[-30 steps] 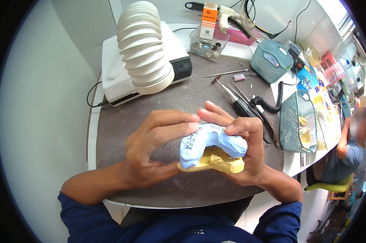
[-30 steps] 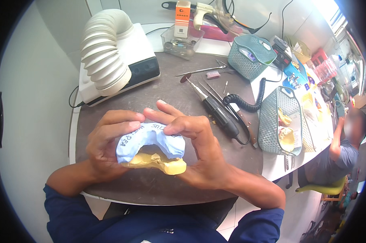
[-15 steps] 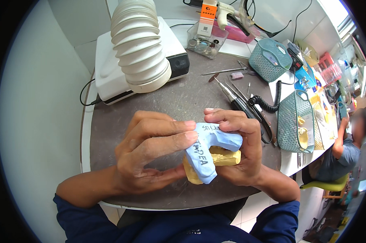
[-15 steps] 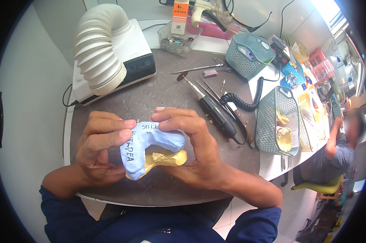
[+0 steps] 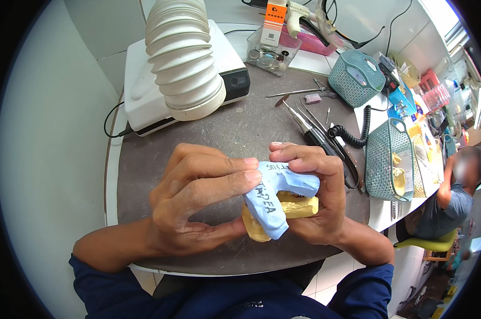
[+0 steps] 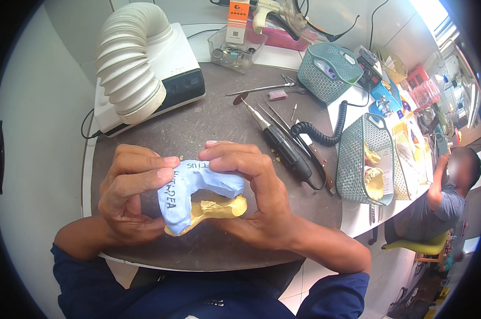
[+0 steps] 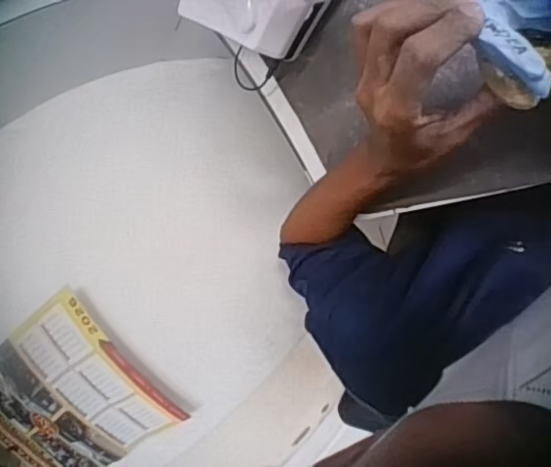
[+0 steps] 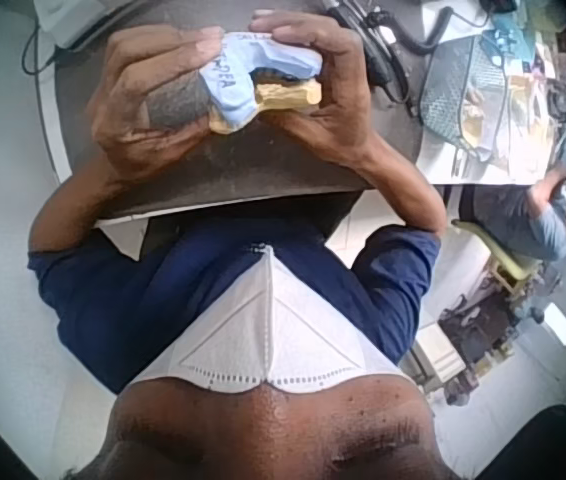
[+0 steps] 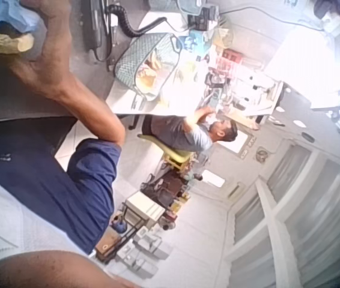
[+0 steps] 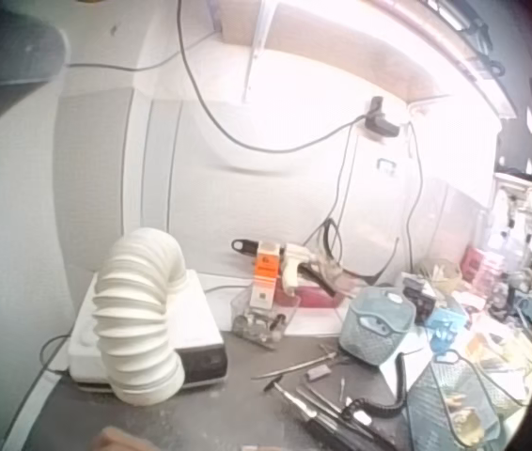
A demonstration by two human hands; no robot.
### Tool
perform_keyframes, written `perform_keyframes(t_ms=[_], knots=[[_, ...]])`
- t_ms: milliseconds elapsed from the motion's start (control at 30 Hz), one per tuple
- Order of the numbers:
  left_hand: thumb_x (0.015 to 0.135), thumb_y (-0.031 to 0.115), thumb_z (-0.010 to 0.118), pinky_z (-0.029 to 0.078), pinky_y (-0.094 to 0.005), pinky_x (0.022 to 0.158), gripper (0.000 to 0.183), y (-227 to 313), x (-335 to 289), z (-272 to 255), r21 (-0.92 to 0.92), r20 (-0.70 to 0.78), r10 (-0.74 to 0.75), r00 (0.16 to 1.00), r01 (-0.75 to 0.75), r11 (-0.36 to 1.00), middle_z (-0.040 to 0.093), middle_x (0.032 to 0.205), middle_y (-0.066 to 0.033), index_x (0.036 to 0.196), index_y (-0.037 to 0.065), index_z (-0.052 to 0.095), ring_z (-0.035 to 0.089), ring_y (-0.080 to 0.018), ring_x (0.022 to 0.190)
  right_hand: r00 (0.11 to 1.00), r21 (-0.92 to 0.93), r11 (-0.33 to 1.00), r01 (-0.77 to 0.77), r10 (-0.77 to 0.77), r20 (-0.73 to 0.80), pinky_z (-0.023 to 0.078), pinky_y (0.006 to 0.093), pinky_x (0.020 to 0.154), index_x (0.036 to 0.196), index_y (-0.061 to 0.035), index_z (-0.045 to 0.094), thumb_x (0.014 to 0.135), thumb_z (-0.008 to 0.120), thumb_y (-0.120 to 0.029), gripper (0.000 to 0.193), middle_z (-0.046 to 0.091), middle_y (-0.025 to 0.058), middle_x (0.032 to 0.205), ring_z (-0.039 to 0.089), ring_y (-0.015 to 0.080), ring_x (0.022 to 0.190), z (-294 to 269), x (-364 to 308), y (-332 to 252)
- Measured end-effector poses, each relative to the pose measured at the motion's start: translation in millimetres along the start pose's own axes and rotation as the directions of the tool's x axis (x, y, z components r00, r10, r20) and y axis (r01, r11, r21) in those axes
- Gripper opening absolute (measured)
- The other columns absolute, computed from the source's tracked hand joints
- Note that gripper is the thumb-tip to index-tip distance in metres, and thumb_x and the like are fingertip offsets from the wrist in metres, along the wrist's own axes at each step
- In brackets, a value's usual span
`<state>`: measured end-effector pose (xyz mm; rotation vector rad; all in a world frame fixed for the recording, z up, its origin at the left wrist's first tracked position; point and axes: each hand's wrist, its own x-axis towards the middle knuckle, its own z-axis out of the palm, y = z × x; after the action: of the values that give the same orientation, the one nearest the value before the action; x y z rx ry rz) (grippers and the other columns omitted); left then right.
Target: The person uses a rotary grinding tool to trim and smooth the edges of a yellow dental mold. They repeatedly separate the mold from a blue counterpart to inspect the fit and then resume grinding specific areas of the yellow mold.
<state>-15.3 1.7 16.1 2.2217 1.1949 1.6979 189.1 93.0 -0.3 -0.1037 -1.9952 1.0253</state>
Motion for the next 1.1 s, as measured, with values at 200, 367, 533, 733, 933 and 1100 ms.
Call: perform_keyframes(t_ms=[200, 367, 533, 733, 933, 1100], knots=[[0.059, 0.012, 0.092, 0.051, -0.0329, 0.077, 0.059, 2.3, 0.7, -0.3, 0.005, 0.0, -0.009, 1.0, 0.009, 1.0, 0.069, 0.112, -0.0094, 0.112, 0.007, 0.068, 0.061, -0.0235, 0.091, 1.0, -0.022, 1.0, -0.004, 0.004, 0.005, 0.045, 0.0462, 0.103, 0.125, -0.0023, 0.044, 0.07, 0.085, -0.002, 0.068, 0.057, 0.0232, 0.126, 0.056, 0.0376, 0.121, -0.8, 0.6, -1.3], [0.067, 0.008, 0.088, 0.05, -0.0345, 0.089, 0.06, 3.1, 7.5, -2.3, -0.022, 0.105, -0.15, 0.983, 0.153, 0.988, 0.065, 0.12, -0.0131, 0.121, 0.006, 0.062, 0.061, -0.0261, 0.103, 0.997, -0.047, 0.998, -0.031, 0.027, -0.076, 0.049, 0.0403, 0.098, 0.124, -0.002, 0.044, 0.071, 0.085, -0.002, 0.067, 0.057, 0.0252, 0.126, 0.057, 0.0364, 0.121, 1.0, -0.6, -5.1], [0.077, 0.005, 0.084, 0.049, -0.0339, 0.096, 0.072, -1.3, -18.9, 14.0, -0.393, 0.202, -0.588, 0.783, 0.615, 0.684, 0.051, 0.127, -0.0111, 0.134, 0.005, 0.041, 0.054, -0.0203, 0.117, 0.998, -0.225, 0.974, 0.003, -0.017, -0.06, 0.049, 0.0398, 0.095, 0.122, -0.0029, 0.048, 0.068, 0.085, -0.001, 0.066, 0.056, 0.0229, 0.122, 0.058, 0.0317, 0.114, -9.0, 2.1, -0.1], [0.077, 0.0, 0.083, 0.052, -0.0338, 0.096, 0.068, 12.8, -14.0, 17.4, -0.599, 0.33, -0.679, 0.656, 0.701, 0.387, 0.05, 0.121, -0.009, 0.129, 0.005, 0.04, 0.054, -0.0174, 0.114, 0.995, -0.339, 0.938, -0.072, 0.044, -0.09, 0.053, 0.0391, 0.089, 0.125, -0.0088, 0.063, 0.062, 0.081, -0.002, 0.066, 0.052, 0.0163, 0.115, 0.059, 0.0289, 0.106, -11.7, 5.5, -11.3], [0.08, 0.0, 0.08, 0.053, -0.0345, 0.099, 0.05, 14.6, -13.4, 15.1, -0.606, 0.376, -0.671, 0.639, 0.718, 0.343, 0.053, 0.122, -0.0092, 0.12, 0.003, 0.049, 0.057, -0.0179, 0.117, 0.99, -0.38, 0.915, -0.139, 0.122, -0.069, 0.053, 0.0398, 0.092, 0.124, -0.0149, 0.068, 0.058, 0.081, -0.003, 0.069, 0.05, 0.0143, 0.114, 0.058, 0.0279, 0.104, -6.0, 5.4, -12.9], [0.083, 0.0, 0.079, 0.053, -0.035, 0.1, 0.046, 12.3, -16.8, 19.5, -0.638, 0.375, -0.681, 0.628, 0.709, 0.302, 0.054, 0.12, -0.009, 0.118, 0.002, 0.051, 0.057, -0.0175, 0.117, 0.99, -0.421, 0.897, -0.137, 0.133, -0.038, 0.054, 0.0386, 0.089, 0.123, -0.0177, 0.069, 0.056, 0.081, -0.002, 0.07, 0.051, 0.0128, 0.111, 0.058, 0.0268, 0.103, -3.4, 6.4, -15.8]])
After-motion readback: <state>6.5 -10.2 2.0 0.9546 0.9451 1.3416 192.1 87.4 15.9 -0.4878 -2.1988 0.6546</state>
